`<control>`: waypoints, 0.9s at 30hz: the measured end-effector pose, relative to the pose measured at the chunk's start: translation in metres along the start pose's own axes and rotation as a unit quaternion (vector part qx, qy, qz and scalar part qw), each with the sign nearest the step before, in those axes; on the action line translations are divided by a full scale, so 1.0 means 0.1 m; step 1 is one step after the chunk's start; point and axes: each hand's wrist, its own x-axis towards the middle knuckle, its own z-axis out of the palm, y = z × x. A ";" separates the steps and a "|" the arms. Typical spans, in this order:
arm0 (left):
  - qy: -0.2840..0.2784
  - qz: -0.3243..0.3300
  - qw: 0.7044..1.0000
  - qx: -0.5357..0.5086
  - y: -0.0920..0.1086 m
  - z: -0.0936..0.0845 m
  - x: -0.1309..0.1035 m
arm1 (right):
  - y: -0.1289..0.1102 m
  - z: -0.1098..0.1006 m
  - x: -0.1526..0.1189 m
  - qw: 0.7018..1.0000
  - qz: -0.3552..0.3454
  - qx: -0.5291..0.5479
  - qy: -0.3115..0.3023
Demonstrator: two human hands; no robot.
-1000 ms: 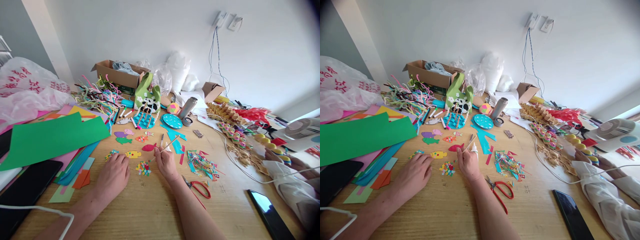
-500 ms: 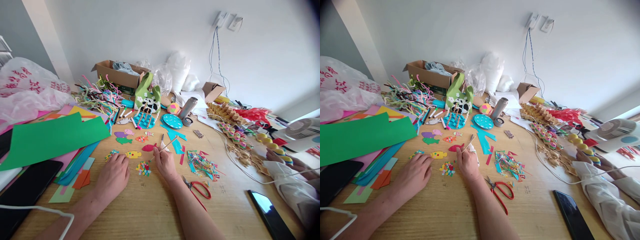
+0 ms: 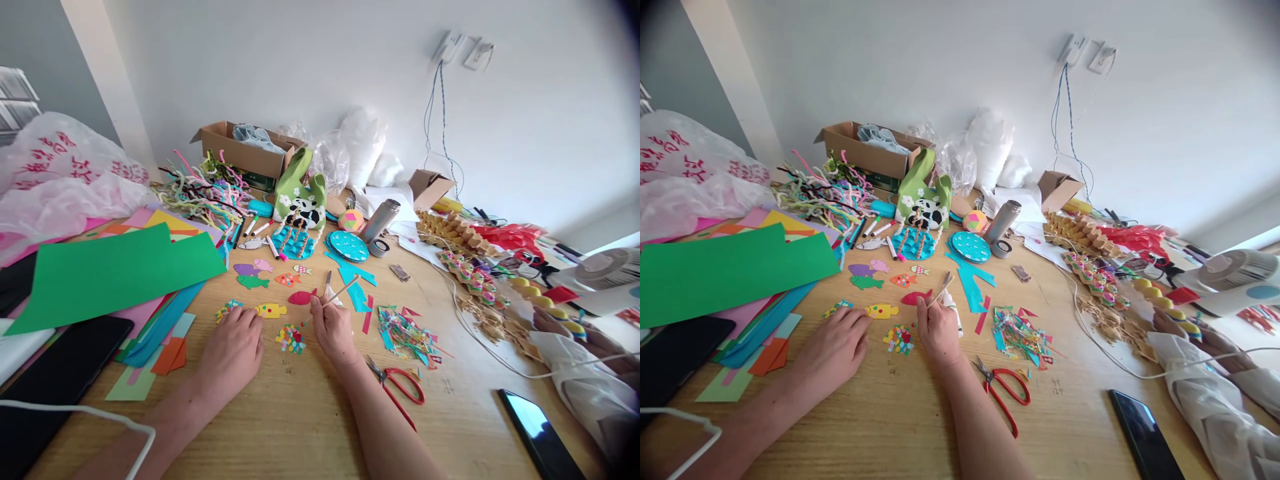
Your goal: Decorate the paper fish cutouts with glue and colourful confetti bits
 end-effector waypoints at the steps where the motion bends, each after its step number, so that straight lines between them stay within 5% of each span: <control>1: -0.002 -0.001 1.000 0.001 0.00 0.00 0.00 | 0.01 0.01 0.00 1.000 -0.006 -0.007 -0.002; 9: -0.012 -0.007 1.000 0.003 0.01 -0.01 0.01 | 0.04 0.07 0.00 0.998 -0.042 -0.034 0.019; 20: -0.002 -0.001 1.000 0.001 0.00 0.00 0.00 | -0.21 0.00 0.15 0.999 0.021 0.023 0.023; 27: 0.010 -0.003 1.000 0.003 0.00 0.03 0.00 | -0.45 0.29 0.34 0.999 -0.005 0.046 -0.021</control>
